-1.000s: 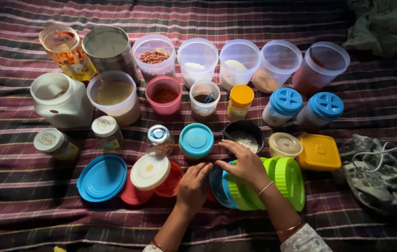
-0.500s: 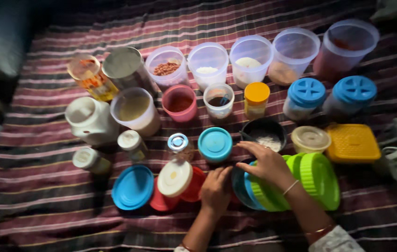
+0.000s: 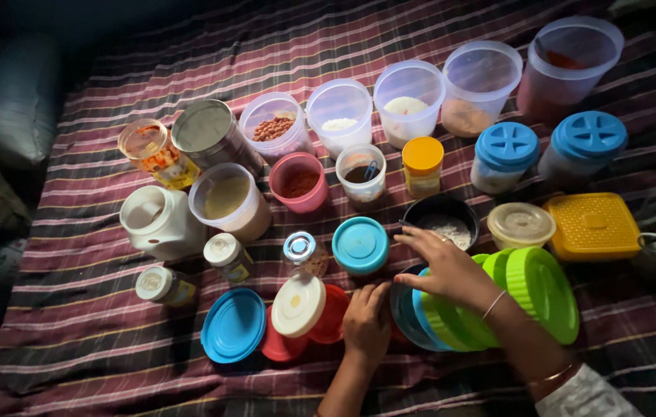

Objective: The person opens various plastic and glass containers filled with spices and dry goods, removes the lids, and places them on a striped cloth. They then use a cloth to wipe the exterior of a yellow container and a white lid.

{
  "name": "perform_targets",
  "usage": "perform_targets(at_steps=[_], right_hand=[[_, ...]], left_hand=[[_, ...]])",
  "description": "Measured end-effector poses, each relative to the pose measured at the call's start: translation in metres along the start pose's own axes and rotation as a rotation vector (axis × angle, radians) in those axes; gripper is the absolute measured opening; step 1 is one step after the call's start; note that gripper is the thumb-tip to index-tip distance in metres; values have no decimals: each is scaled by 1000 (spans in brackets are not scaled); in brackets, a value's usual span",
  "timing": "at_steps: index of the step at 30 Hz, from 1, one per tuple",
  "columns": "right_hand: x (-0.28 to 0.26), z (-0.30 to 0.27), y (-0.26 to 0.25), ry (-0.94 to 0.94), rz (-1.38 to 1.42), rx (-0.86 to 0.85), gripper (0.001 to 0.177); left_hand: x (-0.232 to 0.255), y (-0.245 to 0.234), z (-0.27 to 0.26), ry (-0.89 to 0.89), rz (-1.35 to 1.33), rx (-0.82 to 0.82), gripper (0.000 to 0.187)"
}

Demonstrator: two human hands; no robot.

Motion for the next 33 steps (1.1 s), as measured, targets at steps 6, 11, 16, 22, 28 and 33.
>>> perform_targets(at_steps=[6,11,16,22,28,33], right_hand=[[17,46,-47,-117,5,189,81],[80,106,-71,146,-179,355,101],[124,133,-36,253,-166,349,113],[144,123,-11,146,-78,412,106],[132,118,-19,197,-33,451,85],[83,98,-55,94,27,576,90]], left_hand=[[-3,0,1,-28,-22,-1,38],[-6,1,0,-64,-40,-28,37],[-7,3,1,-47,-30,-11,41],[-9,2,-1,-56,-23,2,37],[-9,4,-1,-39,-44,15,35],[-8,0,-2,-47,3,41,36]])
Point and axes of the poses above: each hand's wrist, its own z-axis towards the middle knuckle, its own y-axis out of the palm, x = y × z, the point moved 7 cm from there along z, towards the middle knuckle, and after that the axes turned 9 degrees about y, right-handed, at the moved point
